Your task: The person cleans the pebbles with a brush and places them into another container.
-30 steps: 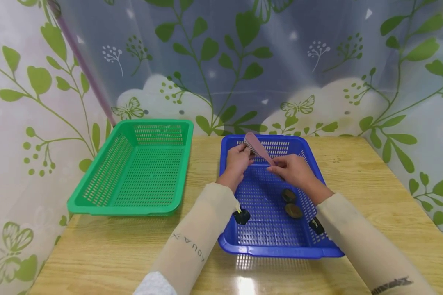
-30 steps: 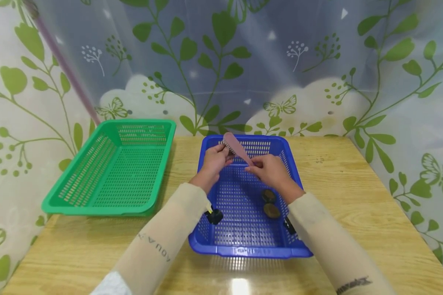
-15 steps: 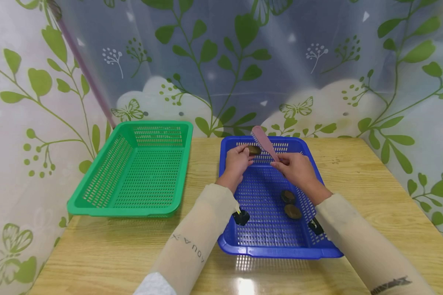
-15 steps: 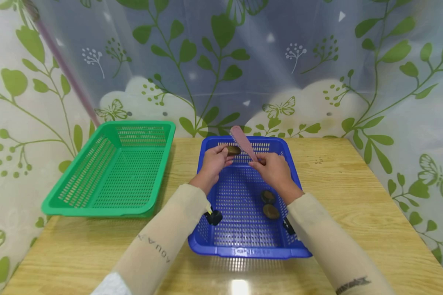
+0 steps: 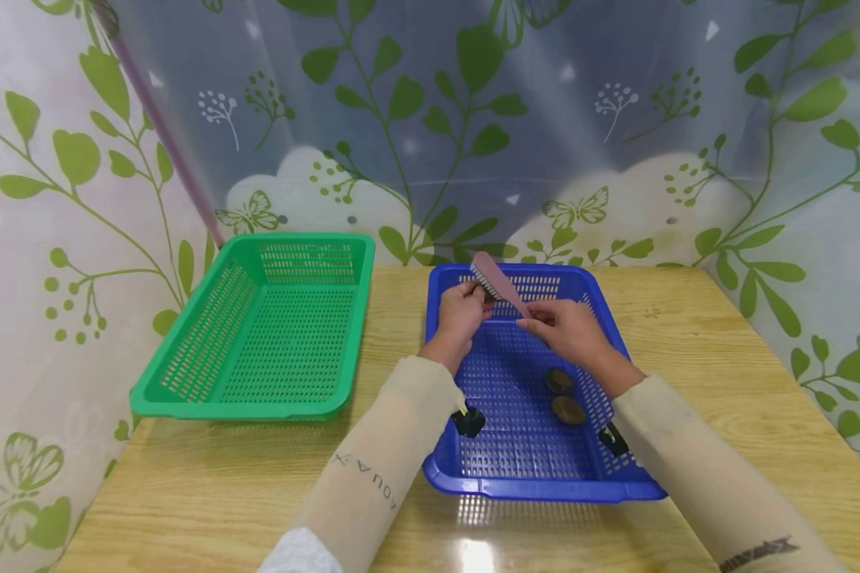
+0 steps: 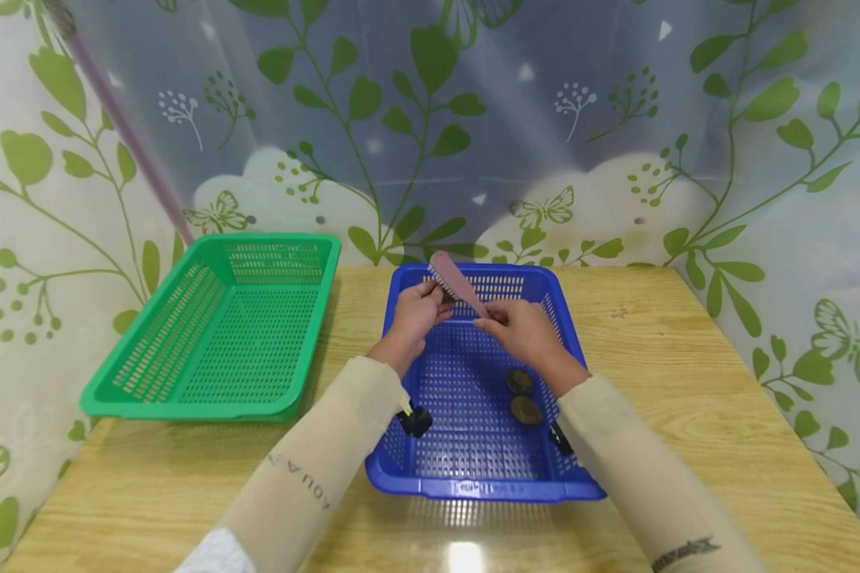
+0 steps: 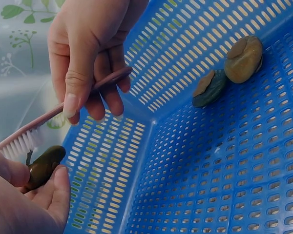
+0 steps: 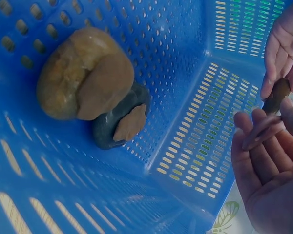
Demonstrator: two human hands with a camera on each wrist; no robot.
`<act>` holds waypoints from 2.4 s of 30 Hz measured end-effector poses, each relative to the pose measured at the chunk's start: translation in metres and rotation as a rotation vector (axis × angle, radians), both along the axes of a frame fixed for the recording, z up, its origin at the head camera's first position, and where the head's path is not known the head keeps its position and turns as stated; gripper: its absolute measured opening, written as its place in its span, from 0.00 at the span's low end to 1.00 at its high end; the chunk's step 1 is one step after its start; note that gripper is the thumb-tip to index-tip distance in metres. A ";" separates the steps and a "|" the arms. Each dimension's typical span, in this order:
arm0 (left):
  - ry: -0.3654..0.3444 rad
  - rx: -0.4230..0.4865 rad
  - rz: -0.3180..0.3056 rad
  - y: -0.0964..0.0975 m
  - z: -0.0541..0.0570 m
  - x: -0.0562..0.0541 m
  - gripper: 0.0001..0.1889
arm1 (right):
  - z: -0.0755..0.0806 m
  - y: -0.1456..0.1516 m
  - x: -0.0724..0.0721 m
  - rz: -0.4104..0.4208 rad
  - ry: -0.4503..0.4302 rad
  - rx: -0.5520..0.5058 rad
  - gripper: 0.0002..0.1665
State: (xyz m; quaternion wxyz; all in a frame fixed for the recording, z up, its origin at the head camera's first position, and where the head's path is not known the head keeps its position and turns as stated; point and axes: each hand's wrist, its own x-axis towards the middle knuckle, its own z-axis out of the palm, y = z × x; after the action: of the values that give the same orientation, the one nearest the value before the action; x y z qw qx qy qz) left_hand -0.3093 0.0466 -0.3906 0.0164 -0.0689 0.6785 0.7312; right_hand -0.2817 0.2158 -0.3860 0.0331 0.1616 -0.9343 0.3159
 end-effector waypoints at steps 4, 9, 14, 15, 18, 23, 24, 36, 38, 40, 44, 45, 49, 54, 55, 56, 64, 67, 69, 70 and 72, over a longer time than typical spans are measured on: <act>0.008 0.018 0.002 -0.001 0.000 0.002 0.18 | -0.003 0.001 0.000 0.032 -0.037 0.012 0.17; 0.007 0.014 -0.004 -0.001 0.000 0.002 0.18 | -0.005 0.002 -0.001 0.042 -0.056 0.010 0.14; -0.003 0.000 -0.004 -0.002 0.001 0.002 0.18 | -0.003 0.002 -0.001 0.000 -0.060 0.024 0.13; -0.004 -0.004 -0.002 -0.002 0.001 0.002 0.18 | -0.003 0.002 -0.001 -0.010 -0.063 0.029 0.13; -0.003 -0.010 0.005 -0.001 0.000 0.001 0.18 | 0.000 0.003 -0.001 -0.046 -0.072 0.045 0.15; 0.001 -0.011 0.014 -0.001 0.000 0.000 0.18 | 0.002 0.004 0.001 -0.109 -0.098 0.054 0.16; 0.002 -0.009 0.016 -0.001 0.000 0.000 0.17 | 0.002 0.004 0.001 -0.121 -0.103 0.048 0.16; -0.011 -0.016 0.017 -0.001 0.000 0.000 0.18 | 0.002 0.002 0.001 -0.120 -0.073 0.016 0.19; -0.012 -0.020 0.017 -0.001 0.000 0.000 0.18 | 0.002 0.002 0.000 -0.102 -0.056 0.008 0.19; -0.010 -0.022 0.017 -0.001 0.001 0.000 0.18 | 0.002 0.002 0.000 -0.084 -0.040 0.003 0.19; -0.007 -0.021 0.009 -0.001 0.001 0.000 0.18 | 0.001 0.001 -0.001 -0.050 -0.027 0.001 0.17; -0.007 -0.019 0.007 -0.001 0.001 0.000 0.18 | 0.000 0.001 -0.001 -0.040 -0.033 0.003 0.16; -0.005 -0.017 0.001 -0.001 0.001 0.001 0.18 | -0.001 0.000 0.000 0.023 -0.057 0.005 0.13; 0.010 -0.031 0.006 -0.001 0.000 0.001 0.18 | -0.001 0.000 0.001 0.067 -0.059 0.016 0.14; 0.011 -0.035 0.007 -0.001 -0.001 0.001 0.18 | -0.002 0.000 0.001 0.070 -0.059 0.021 0.14; 0.012 -0.033 0.007 -0.001 -0.001 0.001 0.18 | -0.002 0.000 0.001 0.070 -0.064 0.020 0.15; 0.013 -0.024 0.010 -0.001 0.000 0.000 0.18 | -0.001 0.002 0.000 0.031 -0.102 0.017 0.15; 0.011 -0.020 0.011 -0.001 0.001 0.000 0.18 | 0.000 0.003 -0.001 0.018 -0.104 0.027 0.13; 0.008 -0.020 0.015 -0.001 0.002 0.001 0.18 | 0.000 0.004 -0.001 0.004 -0.107 0.030 0.13; 0.006 -0.021 0.016 -0.001 0.002 0.001 0.18 | 0.001 0.004 -0.001 -0.005 -0.107 0.033 0.13; 0.001 -0.024 0.019 -0.001 0.002 0.001 0.17 | 0.002 0.005 0.000 -0.029 -0.105 0.036 0.13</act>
State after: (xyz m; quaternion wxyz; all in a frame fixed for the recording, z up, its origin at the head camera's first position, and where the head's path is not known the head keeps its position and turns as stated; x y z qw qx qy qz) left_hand -0.3086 0.0458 -0.3886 0.0084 -0.0753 0.6865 0.7231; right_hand -0.2818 0.2203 -0.3842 -0.0143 0.1318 -0.9426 0.3066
